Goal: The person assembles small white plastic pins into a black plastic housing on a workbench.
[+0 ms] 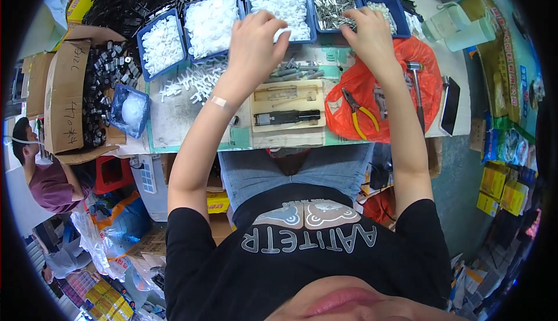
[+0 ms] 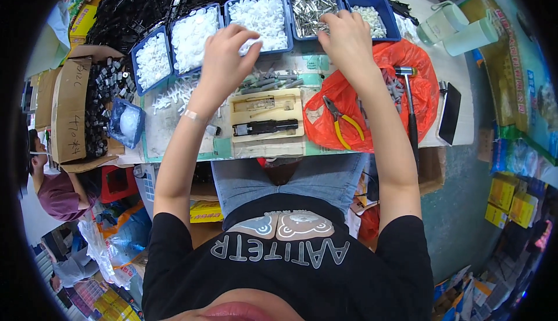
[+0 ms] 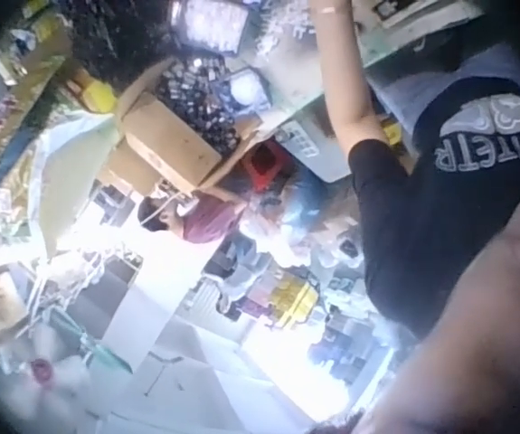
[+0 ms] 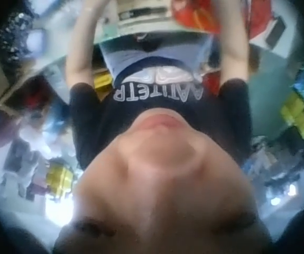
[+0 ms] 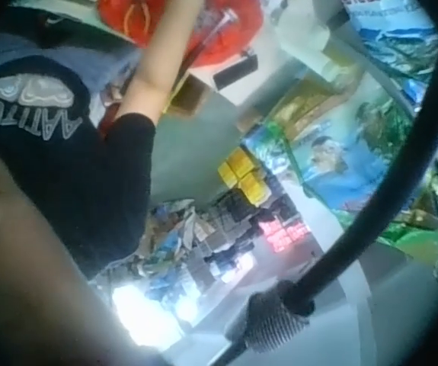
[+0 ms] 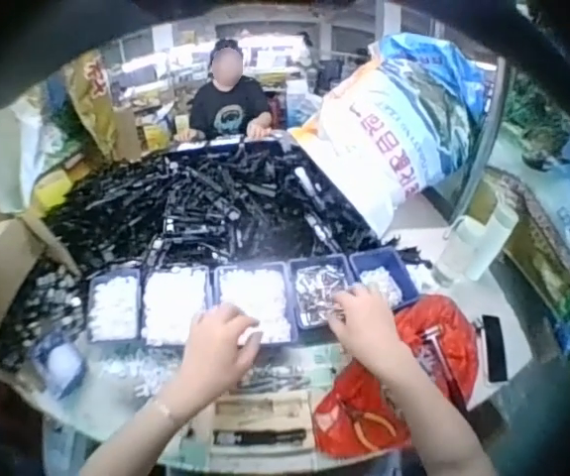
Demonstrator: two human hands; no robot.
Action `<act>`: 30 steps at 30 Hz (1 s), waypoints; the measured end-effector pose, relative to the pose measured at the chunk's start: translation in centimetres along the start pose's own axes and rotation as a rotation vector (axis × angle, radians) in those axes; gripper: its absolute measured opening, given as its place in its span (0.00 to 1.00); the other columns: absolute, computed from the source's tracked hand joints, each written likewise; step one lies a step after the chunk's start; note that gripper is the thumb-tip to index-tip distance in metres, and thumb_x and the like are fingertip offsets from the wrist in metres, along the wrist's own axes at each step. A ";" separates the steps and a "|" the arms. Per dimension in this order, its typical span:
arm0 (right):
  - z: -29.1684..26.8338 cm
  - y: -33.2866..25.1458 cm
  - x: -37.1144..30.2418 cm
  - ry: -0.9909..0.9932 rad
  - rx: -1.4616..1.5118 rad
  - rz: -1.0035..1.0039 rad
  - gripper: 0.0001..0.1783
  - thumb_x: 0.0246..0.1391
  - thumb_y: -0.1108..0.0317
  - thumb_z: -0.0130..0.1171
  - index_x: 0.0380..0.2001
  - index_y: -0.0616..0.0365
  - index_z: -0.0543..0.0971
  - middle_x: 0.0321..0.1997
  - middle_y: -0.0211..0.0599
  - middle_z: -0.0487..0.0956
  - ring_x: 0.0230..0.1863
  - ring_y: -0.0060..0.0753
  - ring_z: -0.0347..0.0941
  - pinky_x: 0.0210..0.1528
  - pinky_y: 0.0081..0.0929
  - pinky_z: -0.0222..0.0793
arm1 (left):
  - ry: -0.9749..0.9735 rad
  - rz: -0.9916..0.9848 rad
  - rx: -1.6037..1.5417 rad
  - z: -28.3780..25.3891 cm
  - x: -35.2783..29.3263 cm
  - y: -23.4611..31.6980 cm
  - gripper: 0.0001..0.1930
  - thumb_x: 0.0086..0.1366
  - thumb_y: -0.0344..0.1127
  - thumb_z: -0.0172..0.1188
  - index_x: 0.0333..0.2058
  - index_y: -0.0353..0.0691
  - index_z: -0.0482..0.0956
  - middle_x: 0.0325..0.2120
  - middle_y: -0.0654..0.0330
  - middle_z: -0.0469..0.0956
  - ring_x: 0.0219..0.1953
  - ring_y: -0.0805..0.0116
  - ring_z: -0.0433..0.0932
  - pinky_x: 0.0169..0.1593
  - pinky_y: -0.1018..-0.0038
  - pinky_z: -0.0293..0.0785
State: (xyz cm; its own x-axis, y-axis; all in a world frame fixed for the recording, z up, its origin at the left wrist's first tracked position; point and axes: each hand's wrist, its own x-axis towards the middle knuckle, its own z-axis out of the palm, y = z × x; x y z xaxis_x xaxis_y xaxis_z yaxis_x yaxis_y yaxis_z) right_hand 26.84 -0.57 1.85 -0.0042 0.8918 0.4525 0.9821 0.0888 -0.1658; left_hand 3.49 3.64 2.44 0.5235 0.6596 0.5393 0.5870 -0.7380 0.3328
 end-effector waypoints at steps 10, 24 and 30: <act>2.9 1.0 2.4 -0.098 -0.188 -0.148 0.05 0.46 0.67 0.58 0.26 0.54 0.79 0.30 0.35 0.77 0.39 0.39 0.71 0.45 0.37 0.61 | -0.088 0.136 0.333 4.7 3.2 -0.9 0.03 0.50 0.35 0.62 0.25 0.44 0.79 0.27 0.62 0.74 0.35 0.64 0.73 0.40 0.69 0.64; 2.3 1.5 2.9 0.075 0.382 0.047 0.07 0.43 0.74 0.55 0.29 0.63 0.75 0.25 0.43 0.75 0.28 0.39 0.72 0.32 0.32 0.67 | 0.114 0.067 -0.016 4.0 2.3 -2.8 0.07 0.43 0.25 0.58 0.25 0.41 0.75 0.26 0.53 0.74 0.33 0.53 0.74 0.37 0.64 0.69; 2.6 -1.1 -0.3 0.099 1.136 0.255 0.03 0.55 0.77 0.55 0.31 0.61 0.71 0.34 0.33 0.74 0.36 0.23 0.72 0.40 0.17 0.71 | 0.188 -0.550 -0.853 5.5 1.6 1.4 0.11 0.63 0.38 0.51 0.32 0.35 0.69 0.26 0.50 0.74 0.28 0.59 0.74 0.33 0.66 0.70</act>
State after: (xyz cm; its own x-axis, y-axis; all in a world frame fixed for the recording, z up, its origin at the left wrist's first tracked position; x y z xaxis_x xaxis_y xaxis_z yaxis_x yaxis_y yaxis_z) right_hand 25.30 0.20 -0.39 0.2333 0.9068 0.3510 0.2194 0.3026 -0.9275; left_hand 8.54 4.43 -0.53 0.1668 0.9578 0.2341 0.0440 -0.2444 0.9687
